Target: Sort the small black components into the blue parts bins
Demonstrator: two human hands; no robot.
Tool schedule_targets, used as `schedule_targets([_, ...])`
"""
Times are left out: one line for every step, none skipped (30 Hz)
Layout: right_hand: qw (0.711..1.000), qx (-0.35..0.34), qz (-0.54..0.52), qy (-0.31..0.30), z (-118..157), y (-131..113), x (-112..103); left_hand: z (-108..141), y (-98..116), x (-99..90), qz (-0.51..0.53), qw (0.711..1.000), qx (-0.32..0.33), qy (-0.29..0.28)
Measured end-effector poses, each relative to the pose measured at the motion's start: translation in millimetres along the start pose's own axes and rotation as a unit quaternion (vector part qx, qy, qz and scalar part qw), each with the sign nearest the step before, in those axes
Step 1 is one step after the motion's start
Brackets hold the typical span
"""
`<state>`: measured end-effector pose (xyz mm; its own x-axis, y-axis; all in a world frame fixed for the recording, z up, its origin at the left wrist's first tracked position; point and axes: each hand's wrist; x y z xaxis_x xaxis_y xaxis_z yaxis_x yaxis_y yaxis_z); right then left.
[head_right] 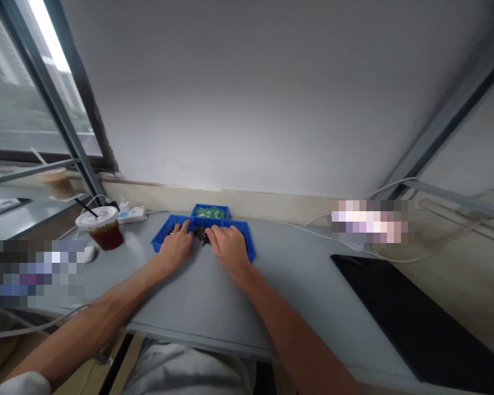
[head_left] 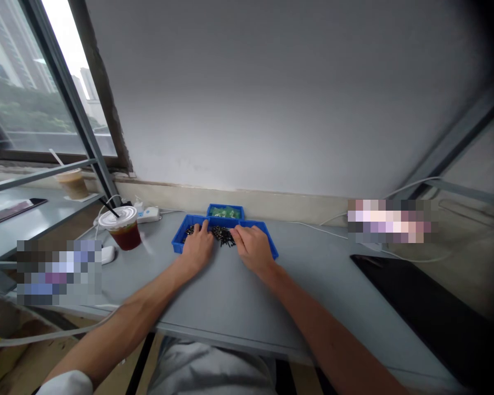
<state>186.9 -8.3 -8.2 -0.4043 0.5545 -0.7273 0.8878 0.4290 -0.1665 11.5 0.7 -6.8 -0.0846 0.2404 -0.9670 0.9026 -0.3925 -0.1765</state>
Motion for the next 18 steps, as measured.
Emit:
schedule_targets([1.0,0.0,0.001,-0.001,0,0,0,0,0,-0.2,-0.001,1.0,-0.003,0.0])
schedule_targets([1.0,0.0,0.001,-0.002,0,0,0,0,0,-0.3,0.0,1.0,-0.006,0.001])
schedule_targets([1.0,0.0,0.0,-0.003,0,-1,0,0,0,-0.3,0.0,1.0,-0.006,0.005])
schedule_targets([1.0,-0.001,-0.002,-0.004,0,-1,-1,0,1,-0.2,0.001,1.0,-0.004,0.011])
schedule_targets([1.0,-0.002,-0.004,-0.004,0,-1,-1,1,1,0.2,0.002,1.0,-0.001,0.018])
schedule_targets([1.0,-0.002,-0.005,-0.005,0,-1,-1,1,0,1.0,0.003,1.0,0.002,0.025])
schedule_targets([1.0,-0.002,-0.006,-0.005,0,-1,-1,1,0,2.1,0.005,0.999,0.005,0.033])
schedule_targets([1.0,-0.003,-0.007,-0.005,1,-2,-2,1,0,3.5,0.008,0.999,0.008,0.043])
schedule_targets([1.0,-0.003,-0.008,-0.006,1,-2,-2,1,-1,5.1,0.01,0.998,0.01,0.053])
schedule_targets([1.0,-0.002,-0.008,-0.006,1,-2,-2,0,-1,6.9,0.012,0.998,0.011,0.063])
schedule_targets([1.0,-0.002,-0.008,-0.006,1,-3,-2,0,-2,8.5,0.012,0.997,0.011,0.07])
schedule_targets([1.0,-0.001,-0.008,-0.008,1,-3,-2,0,-2,10.0,0.011,0.997,0.009,0.075])
schedule_targets([1.0,-0.002,-0.009,-0.01,1,-3,-1,0,-3,11.2,0.008,0.997,0.007,0.077])
schedule_targets([1.0,-0.004,-0.009,-0.012,1,-3,-1,0,-3,12.0,0.006,0.997,0.007,0.079])
schedule_targets([1.0,-0.006,-0.008,-0.015,1,-3,-1,0,-4,12.5,0.003,0.997,0.01,0.082])
schedule_targets([1.0,-0.009,-0.008,-0.019,1,-3,-1,0,-4,12.7,0.002,0.996,0.018,0.087])
schedule_targets([1.0,-0.012,-0.007,-0.023,1,-3,-1,0,-4,12.7,0.002,0.995,0.029,0.093])
schedule_targets([1.0,-0.014,-0.005,-0.025,1,-3,0,0,-4,12.6,0.003,0.994,0.042,0.098])
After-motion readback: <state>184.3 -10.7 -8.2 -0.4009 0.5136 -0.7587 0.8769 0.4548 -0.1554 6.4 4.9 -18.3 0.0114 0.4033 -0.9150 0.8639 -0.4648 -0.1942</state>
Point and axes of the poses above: each hand's wrist, its own z-axis away from the middle knuckle, its own x-axis out of the palm, y = z × x, and after that the axes turned 6 degrees about x, right-handed
